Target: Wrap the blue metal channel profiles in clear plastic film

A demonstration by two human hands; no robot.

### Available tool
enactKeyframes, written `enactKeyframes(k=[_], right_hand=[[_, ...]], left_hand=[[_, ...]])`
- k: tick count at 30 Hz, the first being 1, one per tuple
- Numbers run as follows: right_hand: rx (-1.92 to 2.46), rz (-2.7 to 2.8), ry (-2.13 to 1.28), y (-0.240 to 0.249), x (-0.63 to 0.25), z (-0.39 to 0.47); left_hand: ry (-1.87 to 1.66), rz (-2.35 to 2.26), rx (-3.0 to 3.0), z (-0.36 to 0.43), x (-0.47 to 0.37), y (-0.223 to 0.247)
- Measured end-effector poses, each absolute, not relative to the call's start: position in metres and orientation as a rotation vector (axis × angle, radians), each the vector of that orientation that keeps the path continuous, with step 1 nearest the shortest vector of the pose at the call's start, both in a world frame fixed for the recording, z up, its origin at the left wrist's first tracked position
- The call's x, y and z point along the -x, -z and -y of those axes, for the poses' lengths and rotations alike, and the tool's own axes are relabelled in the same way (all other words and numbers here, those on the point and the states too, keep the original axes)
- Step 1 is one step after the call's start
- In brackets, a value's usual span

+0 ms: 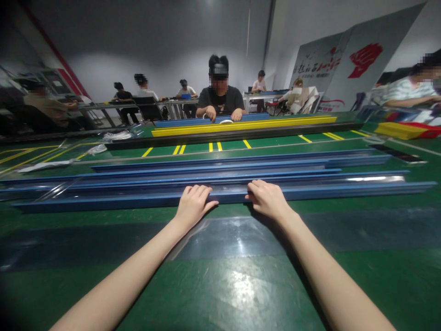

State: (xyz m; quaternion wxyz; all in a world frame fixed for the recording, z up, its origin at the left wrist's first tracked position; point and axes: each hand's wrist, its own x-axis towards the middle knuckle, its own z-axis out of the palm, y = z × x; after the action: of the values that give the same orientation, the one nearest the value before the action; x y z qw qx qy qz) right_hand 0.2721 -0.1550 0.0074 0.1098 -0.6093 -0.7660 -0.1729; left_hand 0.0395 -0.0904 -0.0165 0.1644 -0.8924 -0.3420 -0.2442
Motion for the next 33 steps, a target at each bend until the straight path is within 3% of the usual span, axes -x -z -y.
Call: enactKeyframes(k=[8, 33], right_hand=[[1.920, 2.190, 0.514, -0.009, -0.282, 0.158], [1.723, 2.285, 0.588, -0.008, -0.262, 0.150]], left_hand=[[0.640, 1.056, 2.493, 0.091, -0.041, 0.017], [0.782, 0.914, 2.552, 0.089, -0.041, 0.017]])
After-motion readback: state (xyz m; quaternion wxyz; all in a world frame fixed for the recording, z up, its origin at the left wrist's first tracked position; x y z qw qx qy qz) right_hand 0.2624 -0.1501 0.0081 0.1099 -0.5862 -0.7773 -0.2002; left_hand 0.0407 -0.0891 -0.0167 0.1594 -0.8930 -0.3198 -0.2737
